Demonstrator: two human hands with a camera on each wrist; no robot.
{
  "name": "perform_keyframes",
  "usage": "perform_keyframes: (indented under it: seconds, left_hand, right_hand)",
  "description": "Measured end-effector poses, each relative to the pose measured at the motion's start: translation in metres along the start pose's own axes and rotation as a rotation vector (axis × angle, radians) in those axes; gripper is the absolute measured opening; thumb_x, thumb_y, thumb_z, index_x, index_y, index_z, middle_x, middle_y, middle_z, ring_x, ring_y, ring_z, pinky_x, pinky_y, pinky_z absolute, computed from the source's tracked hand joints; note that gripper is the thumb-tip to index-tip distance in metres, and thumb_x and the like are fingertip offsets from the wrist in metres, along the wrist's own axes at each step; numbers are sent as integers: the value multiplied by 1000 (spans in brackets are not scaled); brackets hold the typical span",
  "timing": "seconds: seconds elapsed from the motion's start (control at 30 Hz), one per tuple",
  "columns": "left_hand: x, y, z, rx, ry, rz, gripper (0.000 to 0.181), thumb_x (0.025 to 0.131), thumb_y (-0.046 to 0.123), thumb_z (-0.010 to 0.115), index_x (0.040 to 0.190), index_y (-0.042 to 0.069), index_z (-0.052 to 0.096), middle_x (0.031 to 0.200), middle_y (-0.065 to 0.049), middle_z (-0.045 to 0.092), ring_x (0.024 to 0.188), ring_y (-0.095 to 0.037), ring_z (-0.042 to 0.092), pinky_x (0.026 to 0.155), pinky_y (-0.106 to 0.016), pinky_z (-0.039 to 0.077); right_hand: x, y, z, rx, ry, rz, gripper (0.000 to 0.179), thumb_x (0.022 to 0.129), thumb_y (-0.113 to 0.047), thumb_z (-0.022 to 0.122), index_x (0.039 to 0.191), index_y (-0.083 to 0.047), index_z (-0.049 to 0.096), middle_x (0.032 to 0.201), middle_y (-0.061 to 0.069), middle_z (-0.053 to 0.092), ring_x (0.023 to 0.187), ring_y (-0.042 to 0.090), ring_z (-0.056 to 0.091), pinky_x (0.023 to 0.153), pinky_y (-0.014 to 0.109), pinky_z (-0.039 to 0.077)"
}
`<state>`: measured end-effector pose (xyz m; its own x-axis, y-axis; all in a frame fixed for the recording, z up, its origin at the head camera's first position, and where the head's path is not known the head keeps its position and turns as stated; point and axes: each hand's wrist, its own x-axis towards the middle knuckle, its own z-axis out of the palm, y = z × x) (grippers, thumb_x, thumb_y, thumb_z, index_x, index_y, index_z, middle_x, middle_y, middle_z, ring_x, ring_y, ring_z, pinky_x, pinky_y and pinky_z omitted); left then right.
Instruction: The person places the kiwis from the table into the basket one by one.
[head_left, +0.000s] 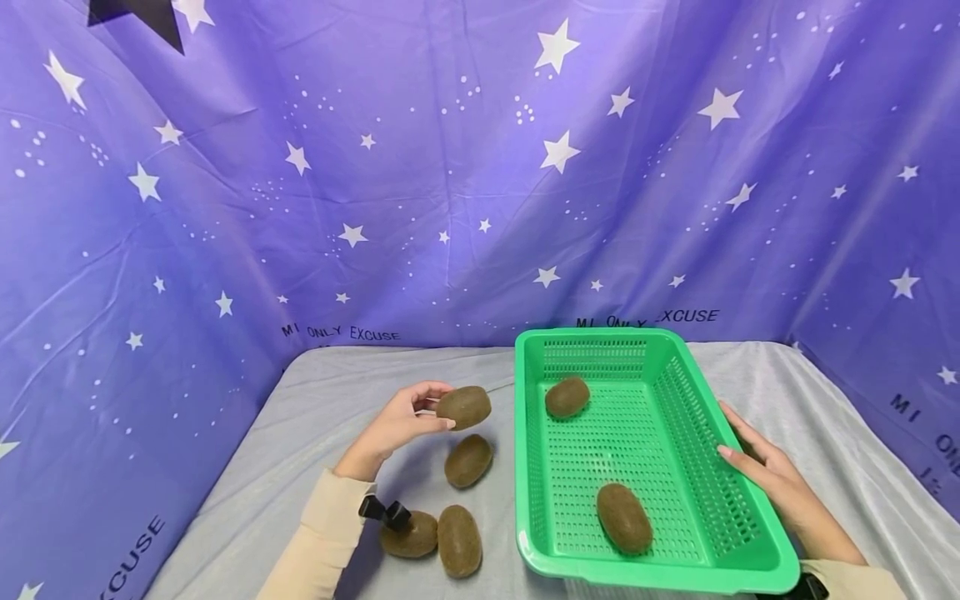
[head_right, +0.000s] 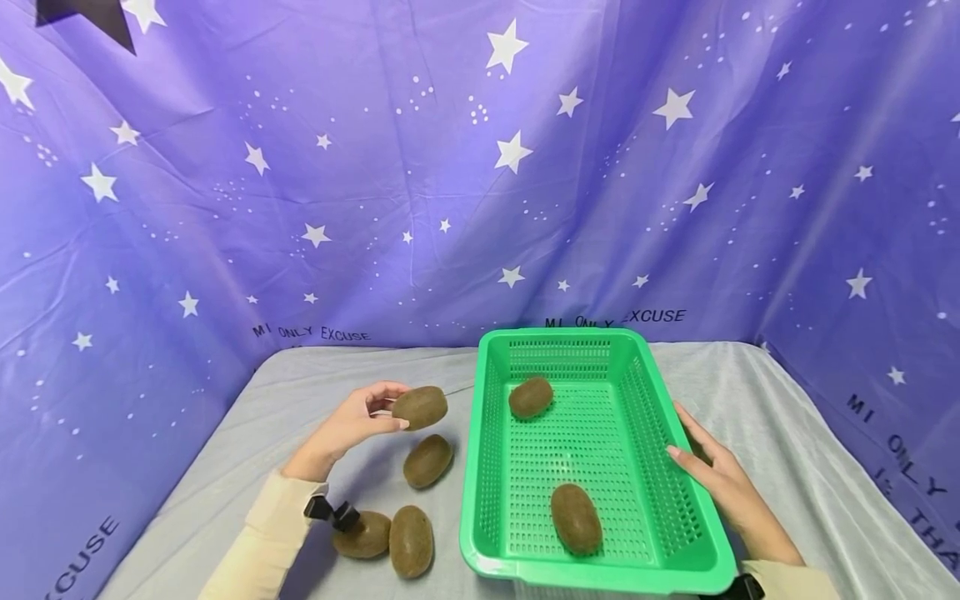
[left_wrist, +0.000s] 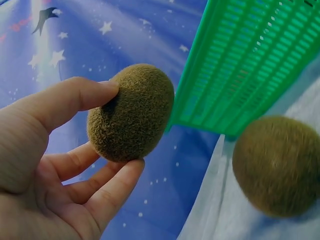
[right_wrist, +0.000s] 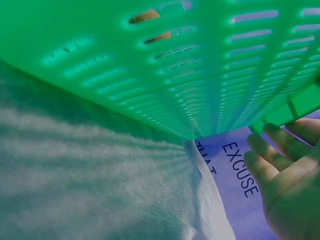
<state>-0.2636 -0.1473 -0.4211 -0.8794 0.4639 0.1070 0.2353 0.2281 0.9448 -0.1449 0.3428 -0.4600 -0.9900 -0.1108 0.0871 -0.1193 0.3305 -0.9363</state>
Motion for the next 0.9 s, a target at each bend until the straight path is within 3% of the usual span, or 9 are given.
perform_keyframes:
  seconds: [0.23,0.37,0.47,0.53,0.67,0.9]
  left_hand:
    - [1,7,11,-22,-18,32,47,77,2,73,122,0,57,113,-16,61,96,-22,58,80,-30,49]
    - [1,11,18,-19,-14,18,49,77,4,74,123,2,57,114,-14,61,98,-22,57,80,-31,49]
    - [2,13,24,-21,-3,2,48,78,4,73,123,4,58,113,-12,61,98,-21,56,79,-30,49]
    - [2,14,27,-33,-5,-1,49,78,3,72,124,3,57,113,-12,61,98,-20,56,78,-30,49]
    - [4,16,32,-53,-20,1,48,78,-2,70,124,0,56,114,-14,60,99,-22,55,77,-29,49]
    - [4,23,44,-88,-41,8,47,78,-1,71,123,-1,57,114,-13,60,98,-20,55,78,-26,51]
  right_hand:
    - [2,0,1,-14,0,-39,60,102,-14,38,152,-26,7,154,-18,7,118,-23,22,88,1,28]
    - [0,1,0,-18,9,-12,60,102,-16,38,152,-27,7,153,-19,8,116,-19,31,87,8,37]
    - [-1,1,-1,-24,12,4,60,102,-17,39,152,-27,7,153,-18,9,114,-19,32,84,9,40]
    - [-1,1,-2,-37,9,3,60,102,-18,39,152,-26,7,154,-17,8,112,-23,28,84,6,36]
    - [-2,1,-1,-9,10,8,60,102,-17,39,152,-25,7,154,-16,9,111,-21,34,82,10,41]
    - [-2,-1,0,80,-12,45,60,102,-18,38,152,-26,6,153,-15,9,102,-6,54,78,26,53]
